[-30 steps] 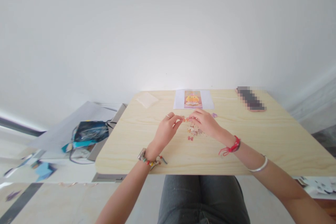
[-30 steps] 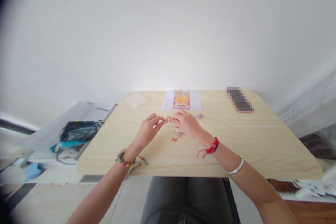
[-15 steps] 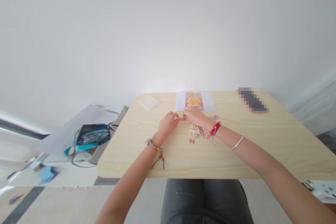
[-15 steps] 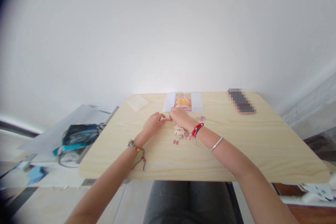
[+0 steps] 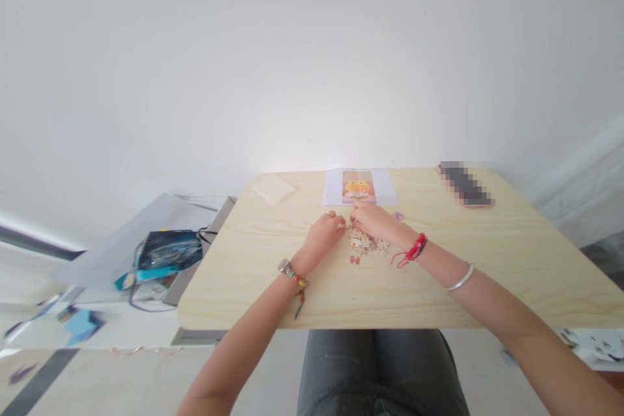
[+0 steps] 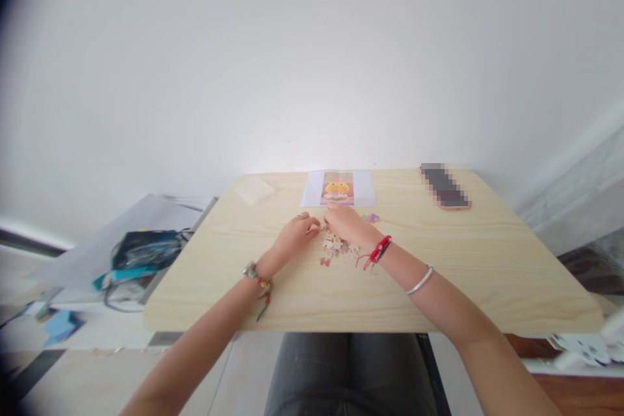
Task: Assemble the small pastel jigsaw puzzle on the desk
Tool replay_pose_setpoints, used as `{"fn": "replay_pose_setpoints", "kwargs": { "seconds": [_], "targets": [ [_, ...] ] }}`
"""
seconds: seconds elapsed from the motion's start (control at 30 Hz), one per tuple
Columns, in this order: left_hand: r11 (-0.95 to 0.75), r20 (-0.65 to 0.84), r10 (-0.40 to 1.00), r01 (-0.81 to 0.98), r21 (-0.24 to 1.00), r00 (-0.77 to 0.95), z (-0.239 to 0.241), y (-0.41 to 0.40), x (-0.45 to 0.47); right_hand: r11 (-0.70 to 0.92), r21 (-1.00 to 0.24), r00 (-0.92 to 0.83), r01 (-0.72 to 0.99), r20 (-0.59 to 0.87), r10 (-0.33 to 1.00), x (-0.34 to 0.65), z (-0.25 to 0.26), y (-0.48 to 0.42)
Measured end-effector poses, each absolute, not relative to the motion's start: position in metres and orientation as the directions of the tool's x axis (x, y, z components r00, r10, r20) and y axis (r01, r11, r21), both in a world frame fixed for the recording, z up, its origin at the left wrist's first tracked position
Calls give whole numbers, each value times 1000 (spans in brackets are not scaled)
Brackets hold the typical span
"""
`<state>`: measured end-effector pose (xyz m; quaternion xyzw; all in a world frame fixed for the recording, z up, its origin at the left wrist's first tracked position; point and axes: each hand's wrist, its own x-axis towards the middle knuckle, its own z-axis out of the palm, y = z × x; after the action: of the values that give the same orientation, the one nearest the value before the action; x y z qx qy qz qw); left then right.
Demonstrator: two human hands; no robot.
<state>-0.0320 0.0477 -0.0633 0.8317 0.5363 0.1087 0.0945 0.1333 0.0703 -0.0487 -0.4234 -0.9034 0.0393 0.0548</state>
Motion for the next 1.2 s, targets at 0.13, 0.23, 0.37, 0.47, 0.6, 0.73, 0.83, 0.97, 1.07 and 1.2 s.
{"fn": "replay_pose_setpoints", "kwargs": {
  "seconds": [0.13,0.23,0.37,0.47,0.6,0.73,0.83,0.97,1.07,1.2],
  "targets": [
    [-422,78,906,870,256,416,-66,51,-26,625,-124,-624,770,55,780,132,-52,75],
    [-441,90,897,856,271,433,-68,50,-27,635,-160,-631,755,82,771,135,-54,76],
    [-424,119,905,840,340,409,-70,52,-28,642,-260,-616,721,184,766,139,-56,76],
    [-391,128,919,827,403,373,-67,55,-34,660,-334,-577,673,320,751,140,-57,76],
    [-355,108,931,802,480,348,-57,57,-48,741,-312,-598,594,445,667,136,-53,77],
    [-329,79,938,790,518,339,-50,60,-59,765,-232,-634,601,444,633,126,-49,79],
    [-294,72,951,805,515,302,-53,66,-64,753,-172,-655,635,396,643,118,-50,82],
    [-253,79,966,838,484,246,-61,75,-66,730,-110,-679,674,296,672,111,-56,88],
    [-239,94,971,861,448,220,-66,79,-63,698,-86,-665,711,242,707,108,-60,93],
    [-236,124,971,888,394,203,-66,77,-60,672,-90,-646,735,206,735,111,-61,96]
  ]
}}
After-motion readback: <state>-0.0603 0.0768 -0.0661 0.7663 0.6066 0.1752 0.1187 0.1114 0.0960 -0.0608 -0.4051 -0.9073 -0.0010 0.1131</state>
